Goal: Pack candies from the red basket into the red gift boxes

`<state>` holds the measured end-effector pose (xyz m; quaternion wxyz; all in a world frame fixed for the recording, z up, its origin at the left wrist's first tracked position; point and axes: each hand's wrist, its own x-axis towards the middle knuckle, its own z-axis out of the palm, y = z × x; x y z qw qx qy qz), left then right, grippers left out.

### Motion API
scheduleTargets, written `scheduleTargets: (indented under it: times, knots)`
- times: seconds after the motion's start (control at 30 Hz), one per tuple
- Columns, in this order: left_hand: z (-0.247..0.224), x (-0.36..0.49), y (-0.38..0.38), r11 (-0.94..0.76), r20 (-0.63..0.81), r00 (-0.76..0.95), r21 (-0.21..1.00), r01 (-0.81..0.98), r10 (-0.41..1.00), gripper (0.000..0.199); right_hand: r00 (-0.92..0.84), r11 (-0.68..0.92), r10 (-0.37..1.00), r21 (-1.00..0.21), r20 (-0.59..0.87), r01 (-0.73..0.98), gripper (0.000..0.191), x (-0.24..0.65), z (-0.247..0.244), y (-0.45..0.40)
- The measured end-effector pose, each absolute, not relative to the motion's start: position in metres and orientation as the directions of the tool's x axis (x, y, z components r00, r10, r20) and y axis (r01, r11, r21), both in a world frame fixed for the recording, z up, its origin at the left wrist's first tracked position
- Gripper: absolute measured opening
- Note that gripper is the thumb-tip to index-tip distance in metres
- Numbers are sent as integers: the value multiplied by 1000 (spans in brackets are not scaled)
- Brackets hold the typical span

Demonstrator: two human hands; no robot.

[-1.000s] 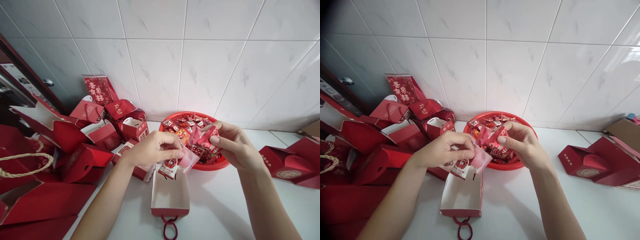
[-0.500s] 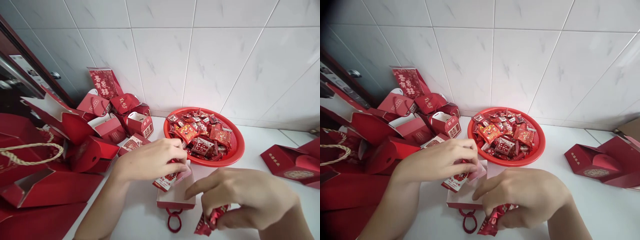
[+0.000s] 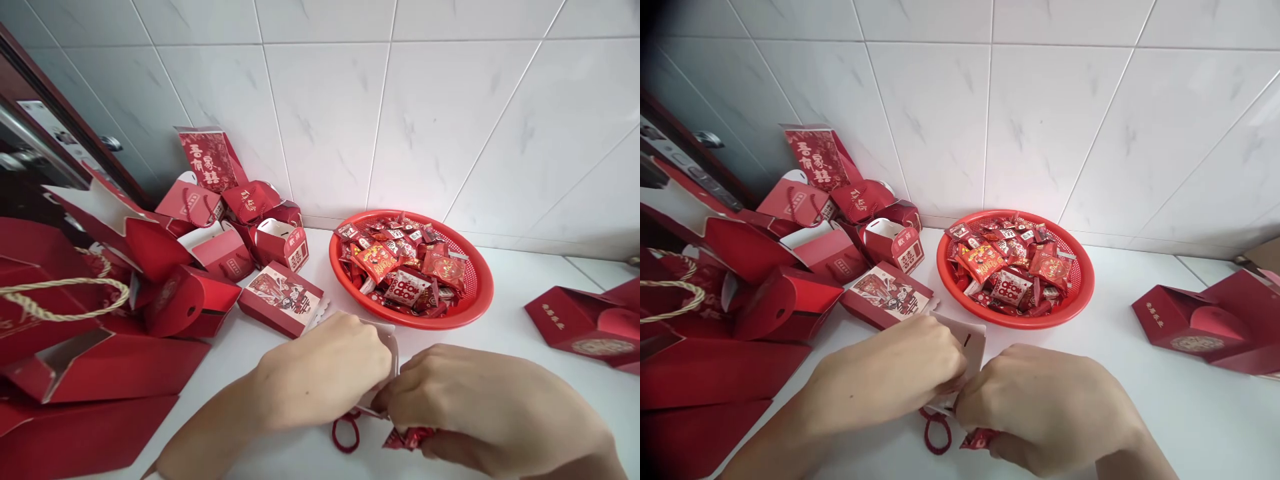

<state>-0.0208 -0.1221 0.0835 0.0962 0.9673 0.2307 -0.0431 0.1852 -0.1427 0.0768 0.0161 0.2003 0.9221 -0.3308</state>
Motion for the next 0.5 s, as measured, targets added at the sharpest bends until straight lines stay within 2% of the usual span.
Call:
scheduleTargets:
  times: [0.13,0.33,0.43,0.5]
  knots:
    - [77,-15,-116,-870,-213,897,237,431,387,15,-916,718,374,-579,-148,386,19,186,74,-148]
    - [67,-1,-99,-723,-450,805,395,567,385,17,-899,726,397,-536,-185,431,22,185,76,-152]
    - [73,-7,-96,-613,-462,772,475,631,436,26,-890,724,411,-522,-198,451,25,186,77,-152]
    - [81,-17,-98,-643,-402,803,484,594,440,28,-894,724,401,-528,-201,444,26,185,77,-150]
